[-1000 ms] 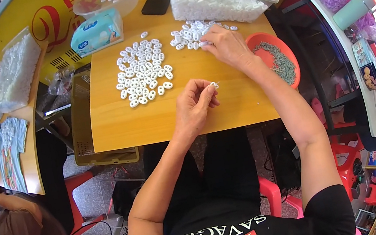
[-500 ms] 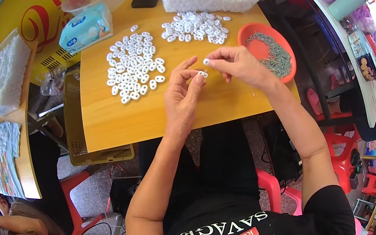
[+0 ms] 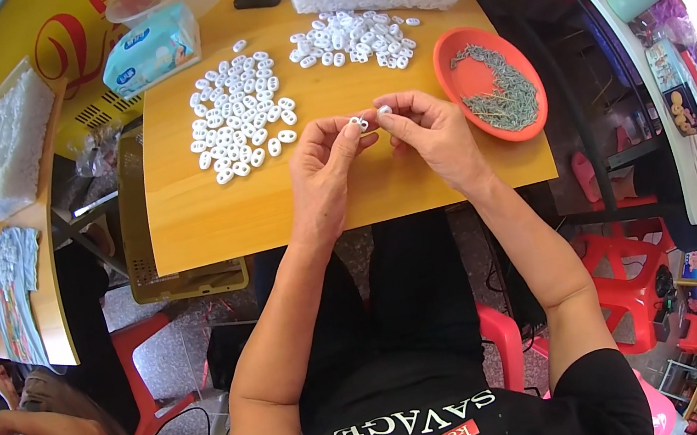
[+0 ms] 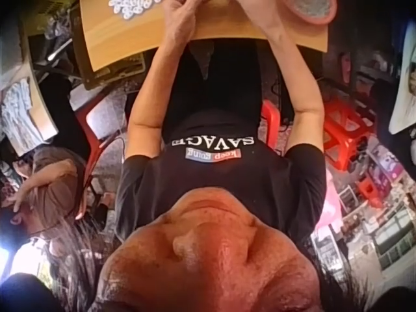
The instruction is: Manually assembling small white plastic components by inserting metal pins into them.
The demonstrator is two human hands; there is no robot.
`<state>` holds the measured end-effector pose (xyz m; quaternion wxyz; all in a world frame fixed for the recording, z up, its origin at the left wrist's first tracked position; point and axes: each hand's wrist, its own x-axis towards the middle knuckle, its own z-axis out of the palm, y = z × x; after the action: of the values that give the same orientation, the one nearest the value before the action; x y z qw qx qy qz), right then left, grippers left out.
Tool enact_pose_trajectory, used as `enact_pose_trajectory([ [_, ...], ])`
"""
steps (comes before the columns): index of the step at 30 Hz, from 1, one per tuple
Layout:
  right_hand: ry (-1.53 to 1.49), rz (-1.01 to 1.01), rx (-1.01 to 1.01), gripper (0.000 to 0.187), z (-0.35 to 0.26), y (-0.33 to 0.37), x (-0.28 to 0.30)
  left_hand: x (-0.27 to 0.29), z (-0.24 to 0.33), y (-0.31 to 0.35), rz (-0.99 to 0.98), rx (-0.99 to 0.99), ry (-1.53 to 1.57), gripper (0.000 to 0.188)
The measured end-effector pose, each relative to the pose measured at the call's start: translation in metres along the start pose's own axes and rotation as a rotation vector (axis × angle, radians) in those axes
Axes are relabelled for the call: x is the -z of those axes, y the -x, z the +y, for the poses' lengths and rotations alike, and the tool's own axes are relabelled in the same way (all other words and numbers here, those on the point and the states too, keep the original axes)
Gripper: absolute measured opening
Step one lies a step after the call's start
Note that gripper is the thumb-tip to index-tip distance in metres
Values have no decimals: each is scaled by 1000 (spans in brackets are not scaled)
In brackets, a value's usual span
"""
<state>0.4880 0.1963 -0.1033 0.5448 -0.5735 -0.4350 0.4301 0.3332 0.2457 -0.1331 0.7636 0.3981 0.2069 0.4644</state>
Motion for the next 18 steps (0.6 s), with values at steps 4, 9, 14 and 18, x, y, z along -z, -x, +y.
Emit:
enact_pose_trajectory([
  [4,-36,-18,15,29,-2,5,3,-1,0,0,-22,22,2,17],
  [9,-46,-87,67,30,-14,9,4,3,0,3,-53,55,-100,17],
  [14,-94,-84,68,29,-16,8,6,1,0,3,-53,63,-110,15],
  [18,-44,-98,71,27,-14,8,7,1,1,3,-75,45,-115,14],
])
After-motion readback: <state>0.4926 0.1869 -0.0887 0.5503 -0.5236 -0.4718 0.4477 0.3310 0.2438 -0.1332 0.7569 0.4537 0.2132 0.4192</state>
